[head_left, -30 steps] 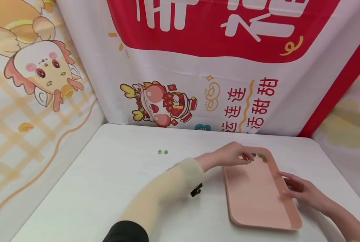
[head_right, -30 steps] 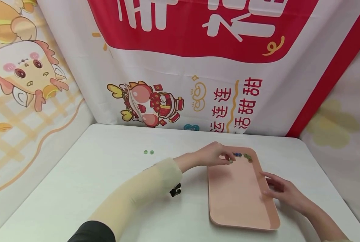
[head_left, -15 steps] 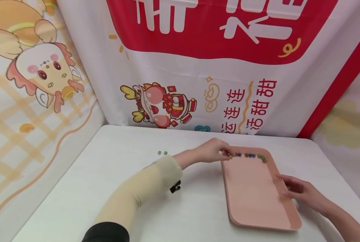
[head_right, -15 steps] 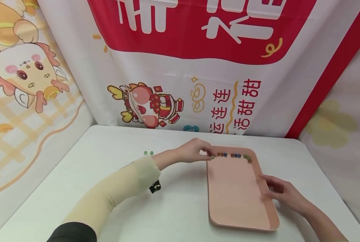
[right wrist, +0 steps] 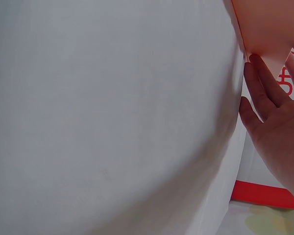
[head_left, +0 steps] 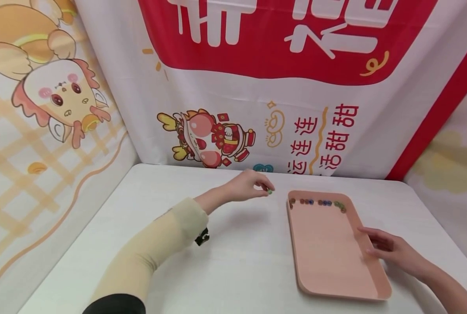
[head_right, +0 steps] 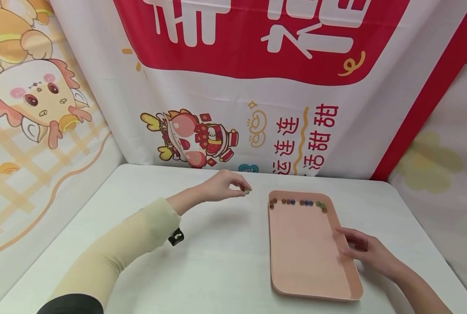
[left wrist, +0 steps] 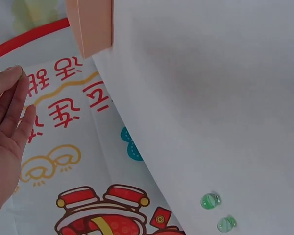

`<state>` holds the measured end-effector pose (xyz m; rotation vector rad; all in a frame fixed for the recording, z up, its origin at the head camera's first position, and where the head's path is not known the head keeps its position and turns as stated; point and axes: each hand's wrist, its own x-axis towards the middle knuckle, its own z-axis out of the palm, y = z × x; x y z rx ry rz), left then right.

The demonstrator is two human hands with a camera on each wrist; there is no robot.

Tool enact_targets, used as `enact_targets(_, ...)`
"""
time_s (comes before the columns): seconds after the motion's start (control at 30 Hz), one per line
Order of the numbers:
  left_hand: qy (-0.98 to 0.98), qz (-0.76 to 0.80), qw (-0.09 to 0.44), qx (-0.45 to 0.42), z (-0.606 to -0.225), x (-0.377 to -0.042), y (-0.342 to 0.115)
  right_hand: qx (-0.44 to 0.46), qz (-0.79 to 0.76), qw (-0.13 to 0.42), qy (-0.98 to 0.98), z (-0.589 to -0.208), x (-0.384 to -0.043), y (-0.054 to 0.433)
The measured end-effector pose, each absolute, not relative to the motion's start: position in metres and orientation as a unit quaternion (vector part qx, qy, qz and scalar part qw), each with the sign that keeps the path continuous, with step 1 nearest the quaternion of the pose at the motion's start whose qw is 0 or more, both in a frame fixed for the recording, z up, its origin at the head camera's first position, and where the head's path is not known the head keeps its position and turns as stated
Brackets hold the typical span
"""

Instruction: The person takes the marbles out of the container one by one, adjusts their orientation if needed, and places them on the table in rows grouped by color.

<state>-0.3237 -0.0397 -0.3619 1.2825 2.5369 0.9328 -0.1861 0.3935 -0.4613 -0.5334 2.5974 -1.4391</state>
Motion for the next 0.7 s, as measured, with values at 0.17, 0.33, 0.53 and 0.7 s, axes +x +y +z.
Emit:
enact_targets(0.17, 0.848, 0.324, 0.074, 0.413, -0.361, -0.328, -0.054, -0.185, -0.474, 0.053, 0.859, -0.463, -0.185, 0.394)
enact_targets(0.33, 0.844, 0.331, 0.072, 0.415, -0.362, -0.333, -0.063, -0.194, -0.477, 0.047, 0.856, -0.465, -0.185, 0.396)
enact_targets(0.53, 0.851, 0.325, 0.080, 0.405, -0.363, -0.341, -0.075, -0.209, -0.477, 0.031, 0.853, -0.467, -0.187, 0.396)
enact_targets(0.7, 0.864, 0.312, 0.096, 0.384, -0.369, -0.350, -0.087, -0.207, -0.478, 0.031, 0.853, -0.467, -0.188, 0.396)
